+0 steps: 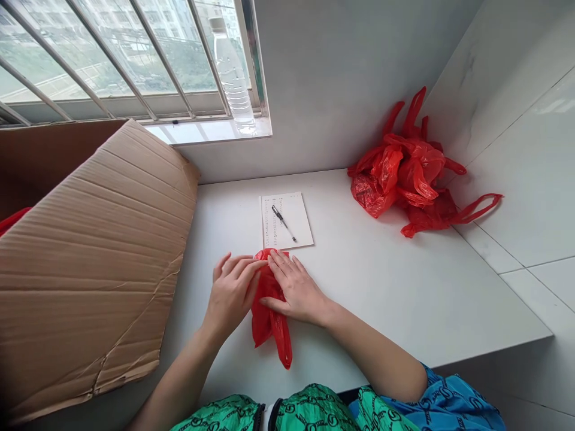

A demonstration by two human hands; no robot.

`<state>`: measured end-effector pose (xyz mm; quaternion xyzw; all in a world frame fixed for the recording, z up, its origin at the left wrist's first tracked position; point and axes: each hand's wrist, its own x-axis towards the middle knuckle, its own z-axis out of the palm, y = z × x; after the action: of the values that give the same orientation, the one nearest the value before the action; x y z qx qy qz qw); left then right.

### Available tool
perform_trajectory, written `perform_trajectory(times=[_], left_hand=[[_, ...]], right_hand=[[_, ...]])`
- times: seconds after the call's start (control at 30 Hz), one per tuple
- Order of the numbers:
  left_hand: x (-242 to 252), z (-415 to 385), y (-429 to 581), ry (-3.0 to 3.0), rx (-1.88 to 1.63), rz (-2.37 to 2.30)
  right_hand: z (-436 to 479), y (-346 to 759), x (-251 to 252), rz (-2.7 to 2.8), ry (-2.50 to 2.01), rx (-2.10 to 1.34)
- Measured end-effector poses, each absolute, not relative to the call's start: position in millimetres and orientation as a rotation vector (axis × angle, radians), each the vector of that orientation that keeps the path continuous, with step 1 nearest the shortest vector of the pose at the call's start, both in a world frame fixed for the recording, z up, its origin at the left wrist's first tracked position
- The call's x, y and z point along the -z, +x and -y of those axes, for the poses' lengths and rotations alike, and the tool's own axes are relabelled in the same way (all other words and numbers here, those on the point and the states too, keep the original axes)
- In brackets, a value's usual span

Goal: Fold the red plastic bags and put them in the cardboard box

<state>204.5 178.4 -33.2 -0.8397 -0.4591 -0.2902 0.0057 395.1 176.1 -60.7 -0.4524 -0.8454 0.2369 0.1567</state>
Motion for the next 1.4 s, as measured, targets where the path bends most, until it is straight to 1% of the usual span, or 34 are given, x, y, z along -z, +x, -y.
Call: perform_trajectory(times=[0.07,0.1,0.17,0.3,0.53,0.8,1.03,1.13,1.2,1.27,1.3,1.33,1.37,1.4], left_hand=[[38.1,-181.2,204.8,-2.677,0.66,1.586],[39.5,-181.8,204.6,-2.675,0.61,1.636],[40.1,-181.6,204.7,-2.639,0.642,1.687],[43.6,-178.9,209.5,-2.606,0.863,1.647],[79.7,-175.7,216.2,-2.872,0.508,1.705],[85.1,-174.5,215.3,-2.838,0.441,1.669],[88.3,-175.3,217.2,-2.862,0.457,1.696],[81.4,-180.4,214.4,-2.961,0.553,1.752],[69.9,-184.2,208.6,-2.927,0.837,1.843],[53.2,-185.8,201.4,-2.679,1.22,1.938],[43.9,-185.2,198.5,-2.524,1.347,1.968],[34.8,-183.7,196.7,-2.41,1.388,1.994],[26.6,-181.3,196.6,-2.364,1.338,2.03],[19.8,-178.4,198.2,-2.376,1.213,2.084]], right_hand=[[-177.0,397.8,58.4,2.414,-1.3,-0.713],[-177.4,399.1,56.6,2.399,-1.3,-0.731],[-178.1,401.0,53.0,2.339,-1.304,-0.722],[-177.6,399.2,52.9,2.272,-1.315,-0.56],[-172.3,389.8,68.3,2.496,-1.414,-0.501],[-171.7,388.8,69.8,2.525,-1.448,-0.453],[-172.1,385.3,73.7,2.52,-1.475,-0.46],[-175.4,390.6,69.6,2.472,-1.423,-0.605],[-179.1,400.4,61.8,2.368,-1.336,-0.789],[-183.0,413.6,51.3,2.152,-1.275,-0.936],[-184.7,420.4,45.9,2.018,-1.267,-0.963],[-186.1,426.6,41.0,1.889,-1.272,-0.959],[-187.1,431.7,36.8,1.785,-1.281,-0.937],[-187.6,435.4,33.4,1.716,-1.289,-0.911]])
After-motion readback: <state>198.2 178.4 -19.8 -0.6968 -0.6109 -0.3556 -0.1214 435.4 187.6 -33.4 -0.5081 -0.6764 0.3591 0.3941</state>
